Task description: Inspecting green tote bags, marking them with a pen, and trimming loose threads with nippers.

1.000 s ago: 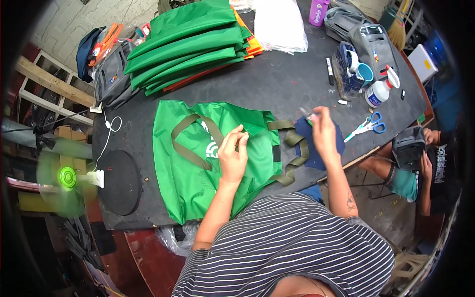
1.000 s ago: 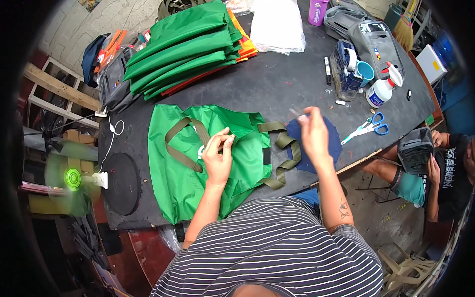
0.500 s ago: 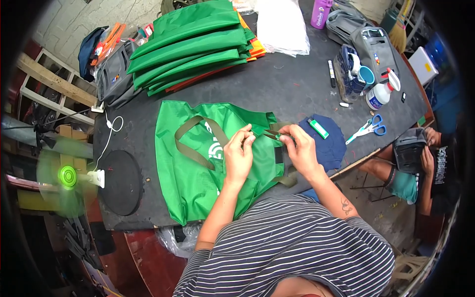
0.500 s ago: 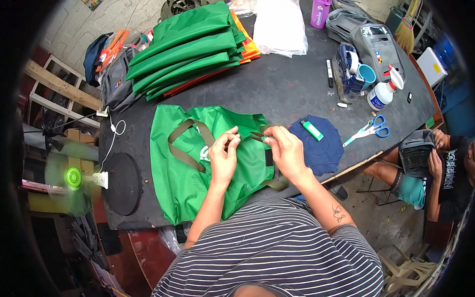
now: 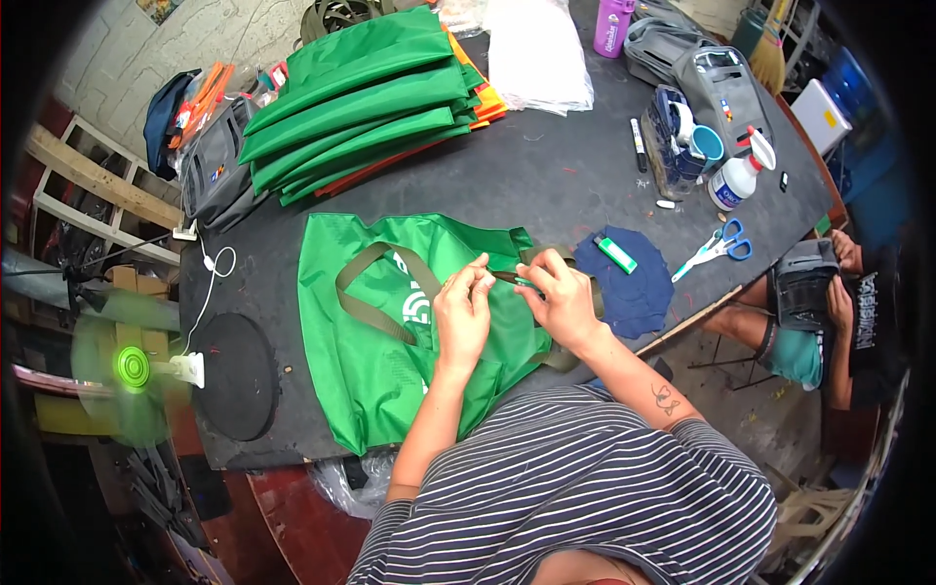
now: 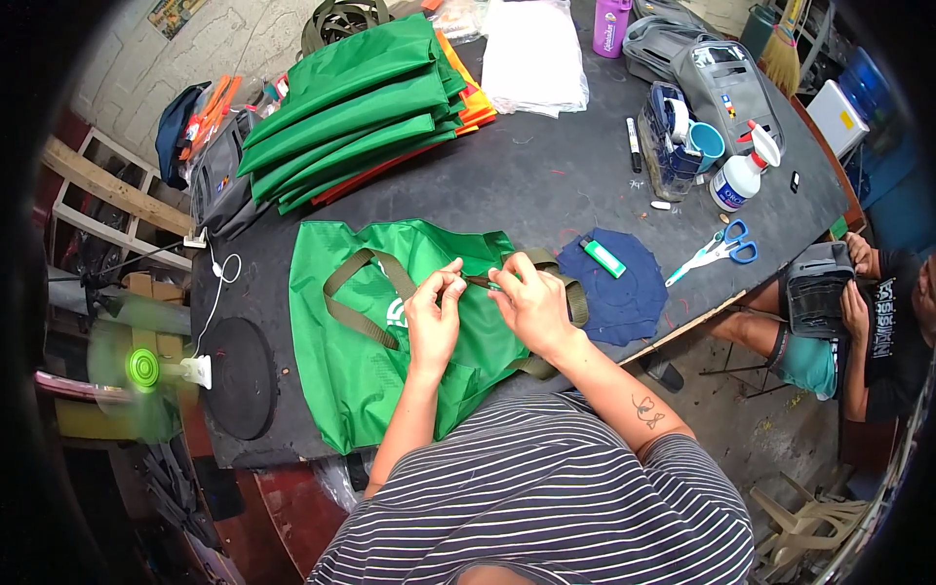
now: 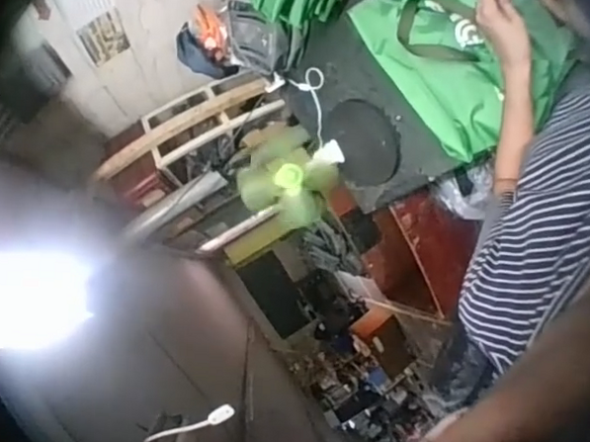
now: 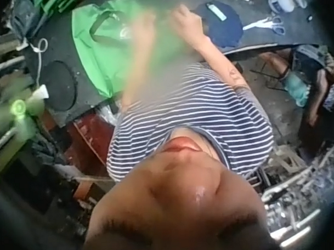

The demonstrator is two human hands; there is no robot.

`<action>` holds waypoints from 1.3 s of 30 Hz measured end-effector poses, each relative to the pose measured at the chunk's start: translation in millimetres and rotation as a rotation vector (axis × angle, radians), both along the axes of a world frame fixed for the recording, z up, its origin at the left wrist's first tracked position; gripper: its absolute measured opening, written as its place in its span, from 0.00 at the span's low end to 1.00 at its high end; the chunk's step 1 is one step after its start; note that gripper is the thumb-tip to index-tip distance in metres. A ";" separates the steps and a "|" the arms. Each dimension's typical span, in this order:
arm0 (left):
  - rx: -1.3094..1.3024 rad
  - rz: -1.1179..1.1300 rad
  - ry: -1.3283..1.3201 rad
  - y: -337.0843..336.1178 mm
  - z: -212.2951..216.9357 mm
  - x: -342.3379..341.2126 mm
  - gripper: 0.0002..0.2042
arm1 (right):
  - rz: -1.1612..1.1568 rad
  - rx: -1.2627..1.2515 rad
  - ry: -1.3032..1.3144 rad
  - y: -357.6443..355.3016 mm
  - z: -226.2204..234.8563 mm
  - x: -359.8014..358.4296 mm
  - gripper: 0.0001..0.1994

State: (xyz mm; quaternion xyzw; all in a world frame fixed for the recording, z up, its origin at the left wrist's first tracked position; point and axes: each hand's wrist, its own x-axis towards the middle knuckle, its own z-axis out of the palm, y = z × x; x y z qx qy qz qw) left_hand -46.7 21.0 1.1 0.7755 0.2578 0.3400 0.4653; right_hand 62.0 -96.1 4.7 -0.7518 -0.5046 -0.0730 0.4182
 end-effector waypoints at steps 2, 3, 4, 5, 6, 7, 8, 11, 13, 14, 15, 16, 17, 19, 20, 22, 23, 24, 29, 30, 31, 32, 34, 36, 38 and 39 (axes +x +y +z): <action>0.002 -0.002 0.009 -1.8 2.8 0.4 0.03 | 0.012 0.035 0.033 0.0 -1.6 2.5 0.13; -0.022 0.013 -0.020 -3.1 4.3 0.4 0.03 | -0.005 0.081 0.053 -0.1 -1.3 4.2 0.13; -0.046 0.026 -0.049 -4.2 6.5 0.4 0.03 | -0.022 0.128 0.073 -0.5 -0.9 6.8 0.13; 0.098 0.026 -0.090 -5.4 12.4 0.5 0.04 | -0.080 0.152 0.051 -2.6 -3.8 14.5 0.12; 0.241 0.031 -0.129 -5.5 16.7 -1.9 0.05 | -0.153 0.169 0.032 -4.7 -2.6 22.7 0.13; 0.306 -0.016 -0.136 -4.0 16.3 -4.6 0.08 | -0.215 0.133 0.071 -8.9 -3.6 33.6 0.14; 0.347 -0.098 -0.116 -5.2 18.4 -5.6 0.10 | -0.298 0.101 0.096 -15.8 -5.4 45.5 0.15; 0.389 -0.395 -0.067 -9.0 24.4 -2.5 0.16 | -0.565 -0.027 0.029 -42.4 -23.3 88.7 0.14; 0.346 -0.564 -0.029 -9.4 15.5 -3.0 0.16 | -0.639 -0.141 -0.048 -60.0 -35.5 109.2 0.16; 0.346 -0.565 -0.030 -10.4 15.3 -1.3 0.16 | -0.687 -0.190 -0.105 -63.3 -36.0 110.2 0.17; 0.431 -0.426 -0.032 -12.2 16.2 0.9 0.12 | -0.735 -0.238 -0.162 -65.9 -36.7 109.2 0.19; 0.514 -0.285 -0.034 -14.7 18.0 2.9 0.08 | -0.733 -0.202 -0.161 -66.6 -37.6 105.2 0.21; 0.551 -0.154 0.087 -21.1 26.5 2.3 0.08 | -0.707 -0.210 -0.174 -66.1 -36.8 99.7 0.20; 0.480 -0.072 0.152 -13.6 15.9 5.6 0.21 | -0.650 -0.274 -0.173 -64.6 -39.6 92.1 0.20; 0.393 -0.044 0.105 -11.5 14.5 5.0 0.20 | -0.660 -0.306 -0.142 -63.6 -45.7 91.8 0.19; 0.239 -0.032 0.063 -8.5 13.8 5.3 0.21 | -0.675 -0.251 -0.102 -65.0 -60.3 98.6 0.17; 0.164 -0.026 0.040 -8.2 15.8 2.4 0.21 | -0.667 -0.223 -0.129 -64.1 -56.9 97.6 0.15; 0.160 -0.049 0.024 -6.6 16.1 0.0 0.21 | -0.669 -0.224 -0.127 -63.9 -54.3 98.6 0.15; -0.006 -0.063 -0.001 -3.5 8.3 2.4 0.23 | -0.443 -0.316 -0.020 -55.5 -40.5 89.4 0.17; -0.048 -0.088 -0.032 -2.9 6.9 3.2 0.24 | -0.437 -0.301 -0.014 -53.0 -41.2 89.8 0.18; -0.046 -0.110 -0.012 -3.6 7.3 3.0 0.28 | -0.429 -0.300 -0.015 -51.8 -40.4 90.3 0.18; -0.085 -0.116 -0.028 -7.0 12.5 3.6 0.29 | -0.434 -0.312 -0.022 -50.7 -40.5 91.3 0.18; -0.123 -0.114 -0.043 -8.4 16.3 1.9 0.29 | -0.425 -0.274 -0.034 -45.3 -42.0 92.3 0.18; -0.119 -0.105 -0.043 -7.2 16.1 2.6 0.29 | -0.389 -0.114 0.031 -34.3 -41.1 86.6 0.18; -0.117 -0.091 -0.041 -6.7 14.9 2.1 0.29 | -0.241 0.020 0.317 -18.7 -29.7 64.4 0.14; -0.115 -0.087 -0.041 -7.1 14.1 1.3 0.29 | -0.216 0.011 0.311 -11.1 -26.1 52.2 0.14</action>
